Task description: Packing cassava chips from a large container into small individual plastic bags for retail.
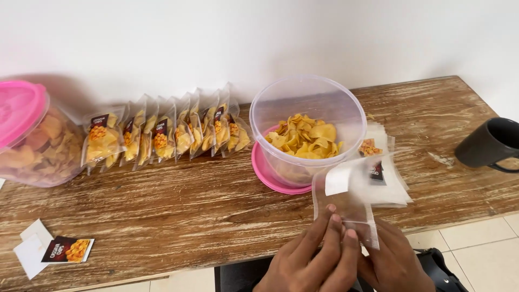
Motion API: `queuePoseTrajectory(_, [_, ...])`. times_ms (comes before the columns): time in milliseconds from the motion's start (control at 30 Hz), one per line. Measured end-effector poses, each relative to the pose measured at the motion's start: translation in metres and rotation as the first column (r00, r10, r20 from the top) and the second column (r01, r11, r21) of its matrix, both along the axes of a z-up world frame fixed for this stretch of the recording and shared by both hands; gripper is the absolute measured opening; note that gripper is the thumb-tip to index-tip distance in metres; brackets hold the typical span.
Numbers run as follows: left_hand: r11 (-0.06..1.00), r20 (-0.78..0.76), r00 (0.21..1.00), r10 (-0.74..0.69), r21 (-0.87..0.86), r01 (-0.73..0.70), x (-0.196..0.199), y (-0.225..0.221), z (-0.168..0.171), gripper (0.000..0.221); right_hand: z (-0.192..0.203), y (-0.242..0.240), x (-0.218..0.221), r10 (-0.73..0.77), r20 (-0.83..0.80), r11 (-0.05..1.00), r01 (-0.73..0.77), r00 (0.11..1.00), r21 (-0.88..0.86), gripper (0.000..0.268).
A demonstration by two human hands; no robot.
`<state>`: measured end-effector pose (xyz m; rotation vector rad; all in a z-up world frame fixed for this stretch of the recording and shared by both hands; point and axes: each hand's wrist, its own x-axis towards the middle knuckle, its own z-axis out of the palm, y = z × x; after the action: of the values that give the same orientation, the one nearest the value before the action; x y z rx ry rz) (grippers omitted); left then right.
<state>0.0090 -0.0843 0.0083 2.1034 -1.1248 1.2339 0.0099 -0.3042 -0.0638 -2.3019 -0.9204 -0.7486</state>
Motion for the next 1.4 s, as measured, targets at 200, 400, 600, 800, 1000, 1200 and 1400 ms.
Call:
queuePoseTrajectory(200, [0.982,-0.174,0.967,0.184,-0.016,-0.190,-0.002,0.000,-0.003,0.028,0.041,0.050,0.013,0.032,0.289,0.997,-0.053,0.957,0.064,0.032])
queuePoseTrajectory(400, [0.923,0.086,0.919,0.386,-0.048,-0.383,-0.004,0.016,-0.027,0.039,0.052,0.078,0.004,-0.347,0.222,0.921,0.286,0.911,0.263,0.046])
queuePoseTrajectory(600, [0.973,-0.254,0.942,0.219,-0.009,-0.229,-0.003,0.027,-0.041,0.030,-0.003,0.044,0.017,-0.293,0.234,0.933,0.224,0.927,0.282,0.051])
queuePoseTrajectory(800, [0.965,-0.796,0.599,0.083,0.215,0.152,0.004,0.059,0.002,0.028,0.015,0.006,0.029,0.615,0.674,0.606,0.301,0.409,-0.736,0.047])
queuePoseTrajectory(1000, [0.864,-0.709,0.651,0.272,0.478,0.159,0.023,0.056,0.078,0.037,0.099,0.033,0.021,0.651,0.434,0.474,0.113,0.622,-0.873,0.032])
queuePoseTrajectory(1200, [0.900,-0.664,0.645,-0.379,-0.102,0.425,0.054,0.075,0.153,0.086,0.218,0.060,0.054,0.436,0.386,0.724,-0.062,0.813,-0.687,0.020])
queuePoseTrajectory(1400, [0.943,-0.764,0.626,-0.157,0.071,0.324,0.096,0.073,0.146,0.088,0.217,0.054,0.099,0.234,-0.138,0.655,-0.261,0.963,-0.710,0.022])
